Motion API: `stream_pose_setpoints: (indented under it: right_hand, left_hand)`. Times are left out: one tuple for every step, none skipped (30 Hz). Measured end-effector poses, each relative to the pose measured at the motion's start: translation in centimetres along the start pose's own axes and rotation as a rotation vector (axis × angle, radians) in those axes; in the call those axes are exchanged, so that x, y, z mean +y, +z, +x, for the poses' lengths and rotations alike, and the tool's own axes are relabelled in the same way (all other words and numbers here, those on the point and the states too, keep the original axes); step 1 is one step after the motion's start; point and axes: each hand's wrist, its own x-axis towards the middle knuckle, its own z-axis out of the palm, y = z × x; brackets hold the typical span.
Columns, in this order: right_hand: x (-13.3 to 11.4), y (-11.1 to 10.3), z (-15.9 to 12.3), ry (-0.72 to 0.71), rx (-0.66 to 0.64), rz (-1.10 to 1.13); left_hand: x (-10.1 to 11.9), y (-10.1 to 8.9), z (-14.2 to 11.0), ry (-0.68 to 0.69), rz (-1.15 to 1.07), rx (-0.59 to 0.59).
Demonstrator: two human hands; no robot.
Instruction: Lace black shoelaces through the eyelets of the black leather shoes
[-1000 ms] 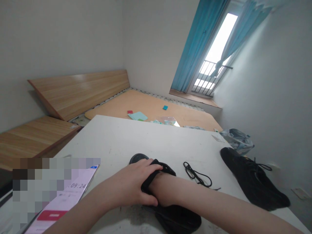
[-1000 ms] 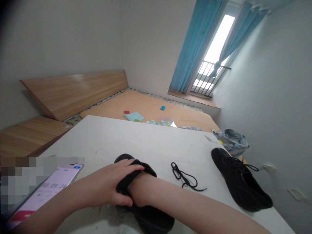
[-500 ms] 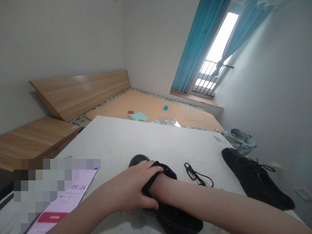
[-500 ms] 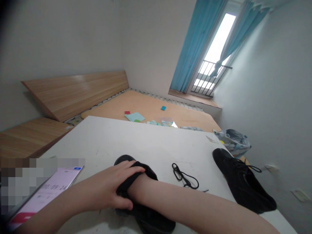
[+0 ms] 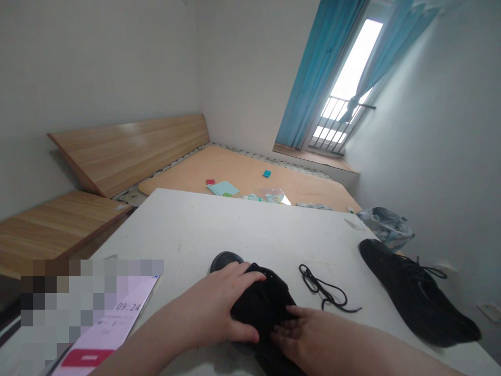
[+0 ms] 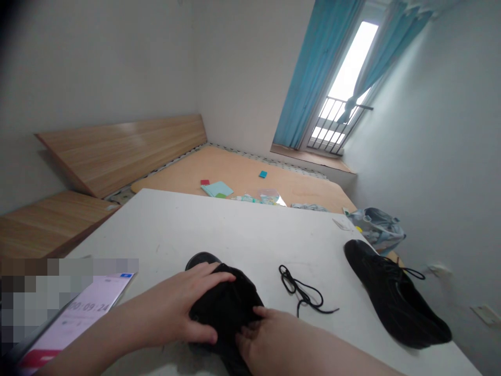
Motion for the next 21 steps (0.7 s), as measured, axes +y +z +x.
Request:
stream_pose_setpoints:
  right_hand:
    - [0.2, 0.5, -0.3, -0.014, -0.035, -0.030]
    - [0.3, 0.8, -0.3, -0.018, -0.080, -0.056]
    - [0.2, 0.9, -0.2, -0.008, -0.125, -0.074]
    - [0.0, 0.9, 0.1, 0.021, -0.158, -0.084]
    - [-0.2, 0.7, 0.4, 0.047, -0.189, -0.086]
    - [-0.6, 0.5, 0.7, 0.072, -0.216, -0.084]
    - [-1.0, 0.2, 1.0, 0.098, -0.241, -0.084]
    - [-1.4, -0.1, 1.3, 0.124, -0.267, -0.090]
    - [-1.8, -0.4, 1.4, 0.144, -0.294, -0.100]
    - [-2.0, -0.7, 1.4, 0.157, -0.323, -0.113]
    - [-2.2, -1.0, 1.2, 0.161, -0.350, -0.130]
    - [-2.2, -1.4, 1.0, 0.151, -0.355, -0.144]
    - [-2.0, -1.8, 0.6, 0.119, -0.334, -0.149]
    - [-1.7, -2.3, 0.2, 0.064, -0.305, -0.139]
    - [-1.3, -2.9, -0.3, -0.004, -0.279, -0.117]
    - [-0.9, -3.4, -0.8, -0.078, -0.260, -0.086]
    - [-0.5, -3.9, -1.2, -0.145, -0.252, -0.050]
    - [-0.1, -4.3, -1.5, -0.198, -0.261, -0.014]
    - [0.1, -4.6, -1.7, -0.228, -0.278, 0.013]
    - [0.2, -4.7, -1.8, -0.230, -0.288, 0.024]
    - [0.1, -4.7, -1.9, -0.209, -0.288, 0.014]
  left_hand:
    - [0.0, 0.0, 0.0, -0.007, 0.007, -0.007]
    - [0.0, 0.0, 0.0, -0.016, 0.016, -0.015]
    - [0.0, 0.0, 0.0, -0.026, 0.024, -0.023]
    - [0.1, 0.0, 0.1, -0.033, 0.031, -0.028]
    - [0.1, 0.1, 0.1, -0.037, 0.036, -0.029]
    - [0.1, 0.1, 0.0, -0.040, 0.039, -0.028]
    - [0.1, 0.1, 0.0, -0.043, 0.041, -0.024]
    - [0.1, 0.1, 0.0, -0.045, 0.043, -0.019]
    - [0.1, 0.1, 0.0, -0.046, 0.045, -0.016]
    - [0.1, 0.2, 0.0, -0.047, 0.046, -0.016]
    - [0.0, 0.2, 0.0, -0.050, 0.046, -0.016]
    - [0.0, 0.2, 0.0, -0.051, 0.046, -0.015]
    - [-0.1, 0.2, 0.0, -0.049, 0.045, -0.013]
    - [-0.1, 0.3, -0.1, -0.045, 0.043, -0.012]
    - [-0.2, 0.3, -0.1, -0.041, 0.043, -0.008]
    - [-0.2, 0.3, -0.1, -0.035, 0.042, -0.004]
    - [-0.2, 0.3, -0.1, -0.028, 0.039, 0.001]
    - [-0.2, 0.2, -0.1, -0.019, 0.036, 0.004]
    - [-0.2, 0.2, -0.1, -0.014, 0.032, 0.004]
    - [-0.2, 0.2, -0.1, -0.013, 0.029, 0.004]
    - [-0.2, 0.2, -0.1, -0.016, 0.027, 0.003]
